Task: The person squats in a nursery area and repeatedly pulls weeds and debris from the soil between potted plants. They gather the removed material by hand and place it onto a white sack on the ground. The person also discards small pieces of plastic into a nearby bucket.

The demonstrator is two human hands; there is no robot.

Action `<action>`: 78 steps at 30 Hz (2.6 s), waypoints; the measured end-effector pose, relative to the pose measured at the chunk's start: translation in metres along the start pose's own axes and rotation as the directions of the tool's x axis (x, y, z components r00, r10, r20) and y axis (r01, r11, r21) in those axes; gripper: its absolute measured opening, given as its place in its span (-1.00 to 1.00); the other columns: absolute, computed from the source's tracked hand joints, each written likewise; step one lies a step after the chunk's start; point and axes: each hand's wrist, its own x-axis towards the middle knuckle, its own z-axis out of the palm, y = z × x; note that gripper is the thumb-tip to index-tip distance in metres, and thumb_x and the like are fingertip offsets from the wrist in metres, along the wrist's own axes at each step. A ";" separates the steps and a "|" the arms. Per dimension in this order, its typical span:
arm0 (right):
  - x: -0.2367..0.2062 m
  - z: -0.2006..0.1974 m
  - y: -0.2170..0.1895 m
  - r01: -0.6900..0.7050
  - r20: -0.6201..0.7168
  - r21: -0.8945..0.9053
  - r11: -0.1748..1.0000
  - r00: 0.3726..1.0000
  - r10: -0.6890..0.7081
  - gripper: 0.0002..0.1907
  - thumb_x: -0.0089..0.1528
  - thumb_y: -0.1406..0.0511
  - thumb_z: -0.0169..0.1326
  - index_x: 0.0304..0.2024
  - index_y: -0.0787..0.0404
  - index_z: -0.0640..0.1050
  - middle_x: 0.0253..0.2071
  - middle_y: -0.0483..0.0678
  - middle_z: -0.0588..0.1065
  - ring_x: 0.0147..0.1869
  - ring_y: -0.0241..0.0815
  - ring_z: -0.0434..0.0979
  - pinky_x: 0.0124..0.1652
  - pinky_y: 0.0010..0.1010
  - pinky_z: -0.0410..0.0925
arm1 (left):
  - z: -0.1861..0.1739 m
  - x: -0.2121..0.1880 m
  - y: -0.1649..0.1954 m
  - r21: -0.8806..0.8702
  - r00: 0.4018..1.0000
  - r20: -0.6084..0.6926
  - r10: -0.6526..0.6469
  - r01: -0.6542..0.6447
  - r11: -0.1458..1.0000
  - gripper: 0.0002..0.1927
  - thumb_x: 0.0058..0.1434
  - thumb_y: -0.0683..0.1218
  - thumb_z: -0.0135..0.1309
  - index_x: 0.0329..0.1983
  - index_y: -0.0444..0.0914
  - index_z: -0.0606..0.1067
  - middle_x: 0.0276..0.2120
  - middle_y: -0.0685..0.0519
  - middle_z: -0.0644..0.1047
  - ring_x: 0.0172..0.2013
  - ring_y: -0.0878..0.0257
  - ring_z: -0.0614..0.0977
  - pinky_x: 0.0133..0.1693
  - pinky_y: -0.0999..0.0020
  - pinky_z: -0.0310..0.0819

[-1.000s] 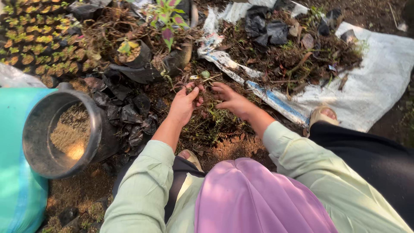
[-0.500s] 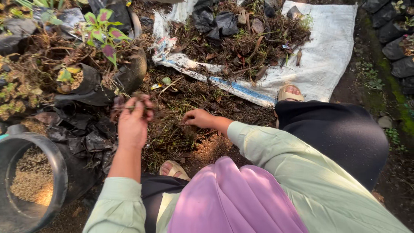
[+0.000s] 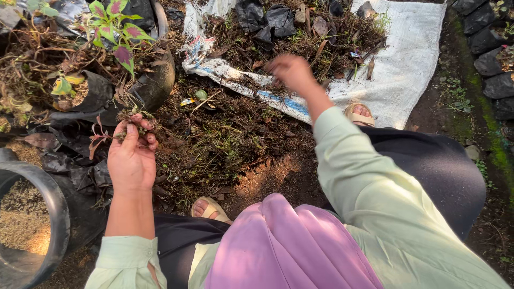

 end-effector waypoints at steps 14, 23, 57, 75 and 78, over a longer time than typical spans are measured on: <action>-0.009 -0.012 0.150 -0.347 -0.477 -0.418 0.840 0.870 0.122 -0.76 0.17 0.29 0.22 -0.12 0.22 0.67 -0.07 0.22 0.58 0.05 0.29 0.53 0.03 -0.02 0.38 | 0.004 -0.006 -0.017 0.104 0.975 -0.108 -0.193 0.204 0.973 -0.87 0.48 -0.16 -0.06 -0.02 -0.29 0.46 -0.20 0.02 0.52 -0.30 0.27 0.48 -0.26 0.42 0.34; -0.068 0.153 0.012 0.497 0.369 -0.275 0.823 0.845 -0.387 -0.38 0.10 0.07 0.24 0.15 0.19 0.51 0.22 0.12 0.44 0.33 0.16 0.39 0.22 0.11 0.28 | 0.007 0.017 -0.022 0.179 0.958 -0.144 -0.247 0.271 0.946 -0.85 0.48 -0.14 -0.05 0.01 -0.28 0.48 -0.19 0.05 0.53 -0.29 0.31 0.47 -0.25 0.44 0.33; -0.033 0.046 0.166 -0.415 -0.105 0.615 0.670 0.799 0.592 -0.61 0.23 0.46 -0.01 0.07 0.12 0.62 0.18 -0.04 0.55 0.19 -0.18 0.54 0.21 -0.37 0.30 | -0.025 -0.004 -0.001 0.236 0.960 -0.225 -0.168 0.221 0.946 -0.85 0.47 -0.15 -0.02 0.04 -0.28 0.45 -0.20 0.04 0.55 -0.32 0.33 0.50 -0.27 0.45 0.34; -0.009 0.009 0.035 -0.269 0.329 0.929 0.256 0.915 -0.233 -0.87 0.26 0.55 0.09 -0.22 0.27 0.57 0.01 0.00 0.58 0.03 -0.10 0.59 0.06 -0.21 0.44 | 0.019 0.021 -0.073 0.426 0.966 -0.136 -0.221 0.259 0.867 -0.75 0.18 -0.05 0.27 -0.07 -0.13 0.57 -0.29 0.24 0.54 -0.39 0.41 0.45 -0.33 0.45 0.34; -0.024 0.042 -0.006 -0.299 0.384 0.911 0.285 0.866 -0.321 -0.89 0.28 0.52 0.08 -0.25 0.25 0.56 -0.05 0.02 0.58 0.05 -0.07 0.61 0.10 -0.18 0.47 | 0.042 0.025 -0.082 0.433 0.970 -0.083 -0.229 0.242 0.868 -0.74 0.17 -0.02 0.27 -0.09 -0.15 0.60 -0.31 0.26 0.59 -0.36 0.44 0.49 -0.32 0.45 0.35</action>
